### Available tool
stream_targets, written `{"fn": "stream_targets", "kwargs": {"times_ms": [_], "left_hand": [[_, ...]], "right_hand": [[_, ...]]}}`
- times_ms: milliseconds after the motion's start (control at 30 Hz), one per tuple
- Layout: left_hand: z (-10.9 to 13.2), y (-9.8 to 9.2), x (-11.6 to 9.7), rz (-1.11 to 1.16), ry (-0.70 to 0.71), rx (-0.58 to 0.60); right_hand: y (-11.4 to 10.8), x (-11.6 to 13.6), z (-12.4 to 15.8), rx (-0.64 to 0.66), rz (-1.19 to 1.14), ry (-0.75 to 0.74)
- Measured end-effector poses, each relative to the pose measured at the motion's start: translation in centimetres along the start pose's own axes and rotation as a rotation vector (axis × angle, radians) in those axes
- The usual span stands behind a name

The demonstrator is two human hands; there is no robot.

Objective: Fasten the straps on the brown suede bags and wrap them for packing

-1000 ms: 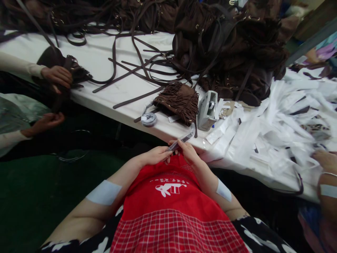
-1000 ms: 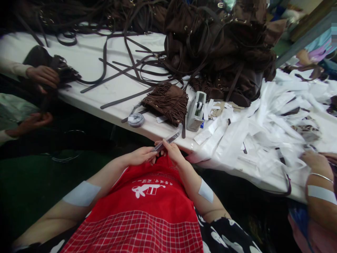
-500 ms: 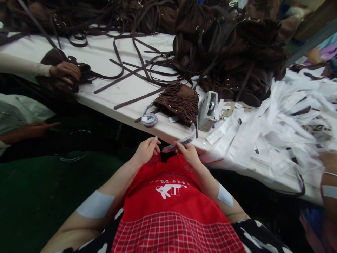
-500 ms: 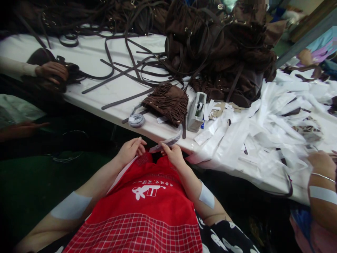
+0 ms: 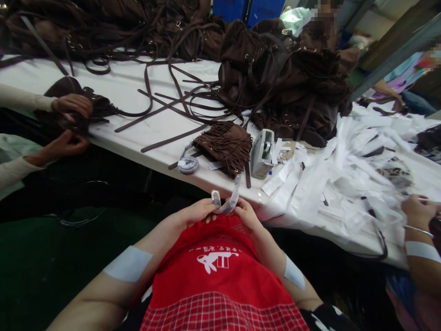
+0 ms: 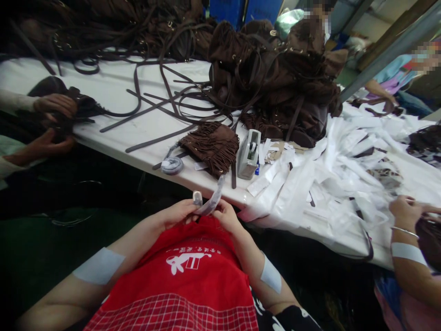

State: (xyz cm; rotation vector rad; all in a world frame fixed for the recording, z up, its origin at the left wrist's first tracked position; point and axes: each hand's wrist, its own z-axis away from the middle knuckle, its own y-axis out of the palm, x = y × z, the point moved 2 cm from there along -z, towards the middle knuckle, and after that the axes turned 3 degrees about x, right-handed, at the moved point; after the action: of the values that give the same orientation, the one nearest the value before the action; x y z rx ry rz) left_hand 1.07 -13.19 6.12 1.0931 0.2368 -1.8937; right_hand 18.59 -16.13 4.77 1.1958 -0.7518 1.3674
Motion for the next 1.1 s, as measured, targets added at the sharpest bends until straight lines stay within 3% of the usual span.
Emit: {"fn": "stream_targets", "kwargs": {"times_ms": [67, 233, 333, 433, 500, 700, 933, 1100], "left_hand": [[0.3, 0.0, -0.6, -0.033, 0.002, 0.048], [0.0, 0.2, -1.3, -0.125, -0.029, 0.092], [-0.4, -0.7, -1.6, -0.144, 0.011, -0.062], [-0.5, -1.5, -1.9, -0.095, 0.084, -0.242], [-0.5, -1.5, -2.1, -0.045, 0.081, -0.28], [-0.9, 0.2, -2.2, 0.14, -0.146, -0.099], [-2.2, 1.2, -1.9, 0.287, -0.227, -0.073], [-2.2, 1.8, -1.7, 0.209, -0.118, -0.151]], "right_hand": [[-0.5, -0.7, -0.6, -0.061, -0.041, 0.055], [0.7, -1.0, -2.1, 0.095, -0.085, 0.08], [1.0, -1.0, -2.7, 0.068, -0.125, 0.027], [0.4, -1.7, -3.0, -0.043, -0.085, -0.023], [0.0, -2.2, -3.0, -0.107, -0.002, -0.059], [-0.4, -1.0, -1.6, -0.279, 0.471, -0.303], [0.0, 1.2, -0.1, -0.167, 0.622, -0.351], [-0.3, 2.7, 0.9, -0.07, 0.592, -0.384]]}}
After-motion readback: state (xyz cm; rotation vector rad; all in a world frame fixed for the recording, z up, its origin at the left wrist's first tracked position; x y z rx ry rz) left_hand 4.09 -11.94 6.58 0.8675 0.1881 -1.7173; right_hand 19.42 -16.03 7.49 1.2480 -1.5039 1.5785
